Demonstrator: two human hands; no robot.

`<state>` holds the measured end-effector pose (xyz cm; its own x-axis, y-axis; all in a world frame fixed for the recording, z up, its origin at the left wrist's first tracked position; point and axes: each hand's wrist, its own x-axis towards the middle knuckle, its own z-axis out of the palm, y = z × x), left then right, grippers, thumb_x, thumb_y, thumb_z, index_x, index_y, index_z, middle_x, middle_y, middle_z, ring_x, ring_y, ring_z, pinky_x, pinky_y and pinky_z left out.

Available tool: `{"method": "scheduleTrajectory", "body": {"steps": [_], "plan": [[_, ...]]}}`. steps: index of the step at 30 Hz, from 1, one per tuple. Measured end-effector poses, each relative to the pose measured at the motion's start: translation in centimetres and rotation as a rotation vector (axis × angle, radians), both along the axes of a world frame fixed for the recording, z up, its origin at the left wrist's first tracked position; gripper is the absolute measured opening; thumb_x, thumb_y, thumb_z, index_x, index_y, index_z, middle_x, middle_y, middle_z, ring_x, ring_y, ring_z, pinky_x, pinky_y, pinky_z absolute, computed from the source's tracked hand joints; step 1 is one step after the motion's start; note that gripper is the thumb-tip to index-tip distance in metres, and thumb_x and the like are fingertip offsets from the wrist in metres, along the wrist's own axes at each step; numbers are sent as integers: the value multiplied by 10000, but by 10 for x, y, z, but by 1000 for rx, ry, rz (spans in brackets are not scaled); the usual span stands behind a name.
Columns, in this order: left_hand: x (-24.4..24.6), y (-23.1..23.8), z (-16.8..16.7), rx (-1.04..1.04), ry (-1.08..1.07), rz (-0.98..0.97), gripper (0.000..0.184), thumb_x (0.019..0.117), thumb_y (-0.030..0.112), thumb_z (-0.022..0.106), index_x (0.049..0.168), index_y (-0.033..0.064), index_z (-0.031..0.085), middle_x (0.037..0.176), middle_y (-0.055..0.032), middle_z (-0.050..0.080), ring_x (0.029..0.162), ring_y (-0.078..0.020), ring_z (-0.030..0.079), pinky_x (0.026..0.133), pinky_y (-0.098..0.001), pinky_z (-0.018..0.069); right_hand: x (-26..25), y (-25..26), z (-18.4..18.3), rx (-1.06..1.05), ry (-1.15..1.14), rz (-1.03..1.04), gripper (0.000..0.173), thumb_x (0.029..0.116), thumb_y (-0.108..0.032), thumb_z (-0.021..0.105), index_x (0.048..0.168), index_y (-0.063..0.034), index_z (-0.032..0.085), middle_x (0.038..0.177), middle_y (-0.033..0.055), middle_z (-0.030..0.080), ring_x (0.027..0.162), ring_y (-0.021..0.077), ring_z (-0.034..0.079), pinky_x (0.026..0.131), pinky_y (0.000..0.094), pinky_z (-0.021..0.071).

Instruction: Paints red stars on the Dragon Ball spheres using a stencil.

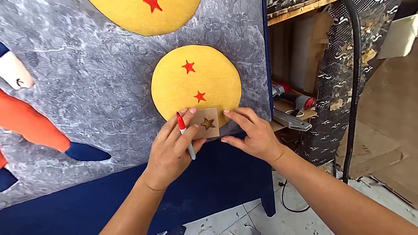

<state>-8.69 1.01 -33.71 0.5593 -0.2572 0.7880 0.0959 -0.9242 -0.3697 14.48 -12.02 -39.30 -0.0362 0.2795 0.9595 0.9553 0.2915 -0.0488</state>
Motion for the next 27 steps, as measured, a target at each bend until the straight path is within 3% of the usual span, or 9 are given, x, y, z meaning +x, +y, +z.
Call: {"method": "scheduleTrajectory", "body": {"steps": [5, 14, 27], "plan": [[0, -1, 2, 37, 39, 6, 393, 921, 244, 783, 1226, 54, 624, 1511, -157, 546, 1405, -330, 516, 1138, -478, 459, 5, 4, 7, 1, -8, 12, 625, 889, -430, 801, 1399, -113, 630, 1199, 106, 670, 968, 172, 700, 685, 314, 606], [0, 5, 7, 94, 102, 14, 359, 937, 209, 763, 1207, 14, 629, 1509, -180, 543, 1406, -344, 517, 1162, -475, 434, 3, 7, 8, -35, -105, -61, 632, 898, -424, 784, 1438, -144, 611, 1203, 87, 684, 958, 182, 704, 659, 319, 590], [7, 14, -1, 162, 35, 21, 310, 946, 182, 752, 1164, 14, 610, 1490, -208, 550, 1406, -369, 509, 1148, -501, 436, -10, 15, 7, 2, -87, -172, 612, 909, -437, 770, 1433, -156, 624, 1114, 99, 674, 880, 203, 683, 623, 317, 559]]}}
